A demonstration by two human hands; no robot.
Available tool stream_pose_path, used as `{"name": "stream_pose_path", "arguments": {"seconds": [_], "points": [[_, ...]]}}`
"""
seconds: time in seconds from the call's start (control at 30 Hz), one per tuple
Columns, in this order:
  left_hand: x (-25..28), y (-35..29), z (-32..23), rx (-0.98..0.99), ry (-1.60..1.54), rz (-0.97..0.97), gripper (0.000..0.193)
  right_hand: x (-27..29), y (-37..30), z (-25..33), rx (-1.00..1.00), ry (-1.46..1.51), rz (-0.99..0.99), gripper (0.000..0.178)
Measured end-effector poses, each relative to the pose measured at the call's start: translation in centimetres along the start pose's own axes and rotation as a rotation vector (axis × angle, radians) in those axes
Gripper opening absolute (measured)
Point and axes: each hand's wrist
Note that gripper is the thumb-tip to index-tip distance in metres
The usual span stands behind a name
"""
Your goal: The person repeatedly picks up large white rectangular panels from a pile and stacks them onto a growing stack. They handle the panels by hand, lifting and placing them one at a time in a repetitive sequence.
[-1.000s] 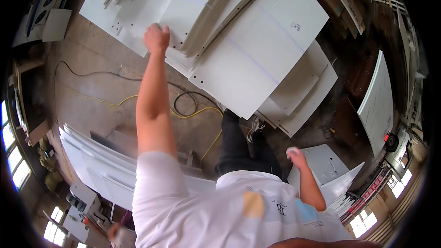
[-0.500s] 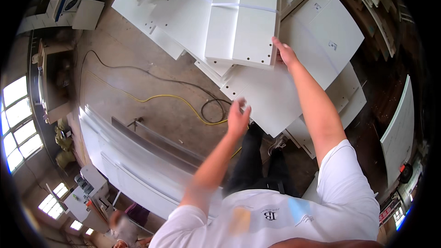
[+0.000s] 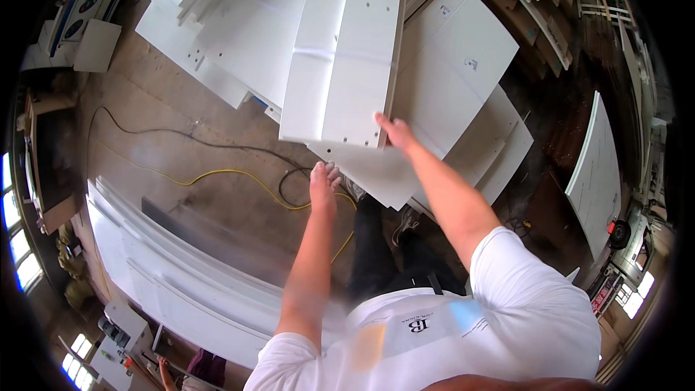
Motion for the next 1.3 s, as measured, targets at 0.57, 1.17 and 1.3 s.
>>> {"name": "stream_pose_path", "arguments": {"seconds": [0.57, 1.17, 1.3], "points": [[-4.5, -1.7, 3.2, -0.035, -0.049, -0.110, 0.047, 4.3, -1.5, -4.4, -0.060, 0.265, 0.126, 0.071], [1.0, -16.7, 11.7, 0.102, 0.238, -0.094, 0.050, 8.9, -12.3, -12.3, 0.154, 0.636, -0.363, 0.065], [1.2, -17.9, 9.0, 0.173, 0.322, -0.123, 0.047, 9.3, -13.9, -15.7, 0.038, 0.528, -0.317, 0.065]]}}
Point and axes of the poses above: each hand's wrist, its own y-axis towards the middle knuckle, its own x-axis out of the back of the hand, z = x × y, and after that the axes turned 1 degree about y, right-handed
